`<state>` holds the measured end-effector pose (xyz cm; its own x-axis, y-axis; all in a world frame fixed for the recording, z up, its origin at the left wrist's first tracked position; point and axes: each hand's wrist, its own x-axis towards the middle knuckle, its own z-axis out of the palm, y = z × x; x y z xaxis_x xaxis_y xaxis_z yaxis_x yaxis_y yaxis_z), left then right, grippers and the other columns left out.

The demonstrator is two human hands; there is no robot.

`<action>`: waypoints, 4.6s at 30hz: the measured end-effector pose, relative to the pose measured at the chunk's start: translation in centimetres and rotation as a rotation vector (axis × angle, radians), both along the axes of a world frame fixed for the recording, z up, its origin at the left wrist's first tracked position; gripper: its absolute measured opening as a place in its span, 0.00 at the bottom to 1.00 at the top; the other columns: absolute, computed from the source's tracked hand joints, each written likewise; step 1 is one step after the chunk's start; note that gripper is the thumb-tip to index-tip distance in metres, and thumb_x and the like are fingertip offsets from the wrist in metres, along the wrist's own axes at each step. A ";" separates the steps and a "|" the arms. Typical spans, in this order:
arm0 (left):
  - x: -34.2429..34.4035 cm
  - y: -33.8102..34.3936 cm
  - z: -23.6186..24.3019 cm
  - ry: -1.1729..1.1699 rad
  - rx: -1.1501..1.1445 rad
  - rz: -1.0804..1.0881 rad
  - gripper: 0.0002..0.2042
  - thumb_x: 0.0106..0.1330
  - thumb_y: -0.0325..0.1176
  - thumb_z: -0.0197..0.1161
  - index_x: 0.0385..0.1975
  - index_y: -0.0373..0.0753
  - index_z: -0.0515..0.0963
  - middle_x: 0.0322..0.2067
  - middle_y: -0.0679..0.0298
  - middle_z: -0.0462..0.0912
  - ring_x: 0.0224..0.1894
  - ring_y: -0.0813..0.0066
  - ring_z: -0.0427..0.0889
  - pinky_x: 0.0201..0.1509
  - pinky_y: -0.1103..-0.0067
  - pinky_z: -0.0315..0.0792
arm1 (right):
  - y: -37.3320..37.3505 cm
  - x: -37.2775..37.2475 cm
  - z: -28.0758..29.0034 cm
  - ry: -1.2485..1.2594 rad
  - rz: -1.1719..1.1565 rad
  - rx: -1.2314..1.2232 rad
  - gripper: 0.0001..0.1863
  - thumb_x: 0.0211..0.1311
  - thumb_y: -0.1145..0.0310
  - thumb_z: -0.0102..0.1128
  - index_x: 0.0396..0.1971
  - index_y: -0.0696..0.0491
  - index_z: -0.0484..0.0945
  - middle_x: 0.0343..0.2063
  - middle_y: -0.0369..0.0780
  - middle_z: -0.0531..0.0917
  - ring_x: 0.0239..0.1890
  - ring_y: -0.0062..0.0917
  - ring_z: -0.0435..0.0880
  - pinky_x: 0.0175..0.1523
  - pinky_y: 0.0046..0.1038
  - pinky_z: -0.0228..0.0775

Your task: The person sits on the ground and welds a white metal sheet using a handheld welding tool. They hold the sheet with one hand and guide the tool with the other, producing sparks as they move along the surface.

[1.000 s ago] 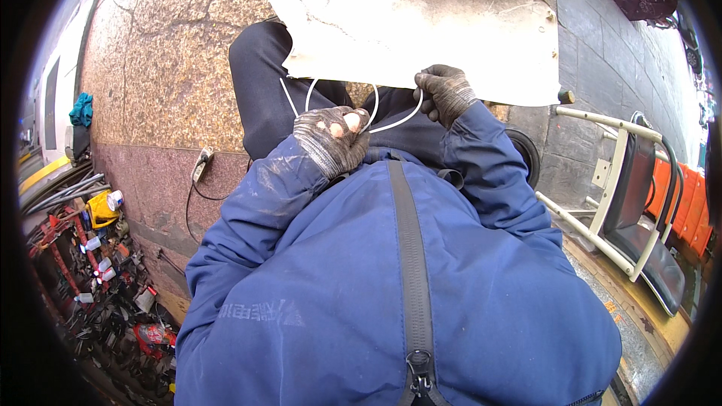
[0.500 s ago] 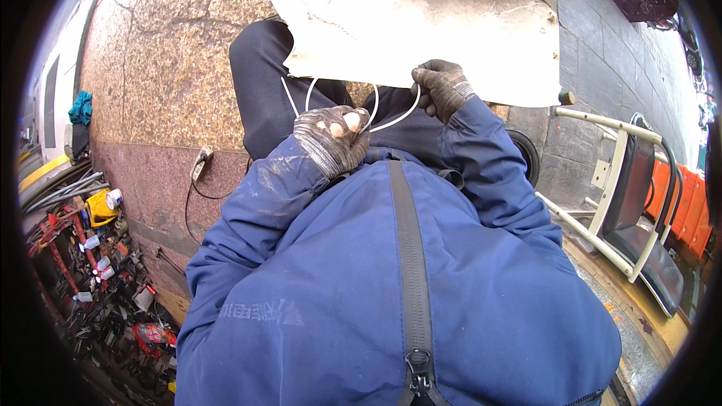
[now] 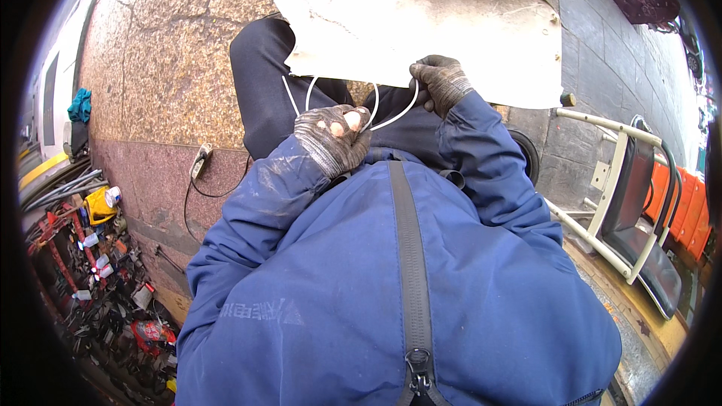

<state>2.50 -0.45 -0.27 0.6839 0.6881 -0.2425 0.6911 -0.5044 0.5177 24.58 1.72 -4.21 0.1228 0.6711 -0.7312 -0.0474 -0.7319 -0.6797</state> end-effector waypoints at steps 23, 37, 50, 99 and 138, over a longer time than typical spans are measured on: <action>-0.2 0.0 0.0 -0.050 -0.061 0.048 0.08 0.53 0.37 0.56 0.27 0.40 0.70 0.24 0.59 0.76 0.28 0.58 0.77 0.31 0.68 0.72 | 2.5 -1.4 0.8 0.001 0.143 0.014 0.10 0.56 0.69 0.55 0.33 0.60 0.74 0.16 0.36 0.75 0.09 0.16 0.69 0.10 0.18 0.56; -0.3 0.2 -0.7 -0.100 -0.080 0.113 0.08 0.55 0.37 0.56 0.27 0.39 0.70 0.22 0.57 0.76 0.25 0.56 0.77 0.29 0.68 0.71 | 5.4 -2.9 -0.3 -0.088 0.291 0.043 0.08 0.57 0.68 0.54 0.29 0.57 0.76 0.17 0.37 0.78 0.12 0.19 0.72 0.13 0.21 0.62; 0.0 0.6 -0.8 -0.145 -0.076 0.202 0.11 0.53 0.39 0.58 0.29 0.37 0.72 0.22 0.54 0.76 0.25 0.54 0.78 0.29 0.67 0.72 | 7.4 -4.3 -0.4 -0.030 0.297 0.099 0.07 0.57 0.69 0.55 0.28 0.59 0.74 0.15 0.38 0.76 0.10 0.18 0.69 0.10 0.19 0.57; 0.5 1.0 -0.5 -0.109 -0.220 0.291 0.15 0.55 0.42 0.58 0.35 0.37 0.71 0.20 0.50 0.75 0.24 0.52 0.77 0.28 0.65 0.71 | 8.5 -5.6 -0.6 -0.055 0.357 0.122 0.07 0.56 0.70 0.55 0.28 0.59 0.74 0.14 0.38 0.76 0.09 0.18 0.70 0.10 0.19 0.57; -0.3 0.7 -2.5 -0.534 -0.572 0.594 0.11 0.58 0.31 0.54 0.40 0.36 0.73 0.19 0.60 0.76 0.22 0.71 0.76 0.29 0.76 0.71 | 8.4 -5.2 -0.5 0.255 0.102 0.108 0.08 0.58 0.70 0.55 0.33 0.59 0.74 0.19 0.39 0.76 0.14 0.23 0.74 0.12 0.22 0.60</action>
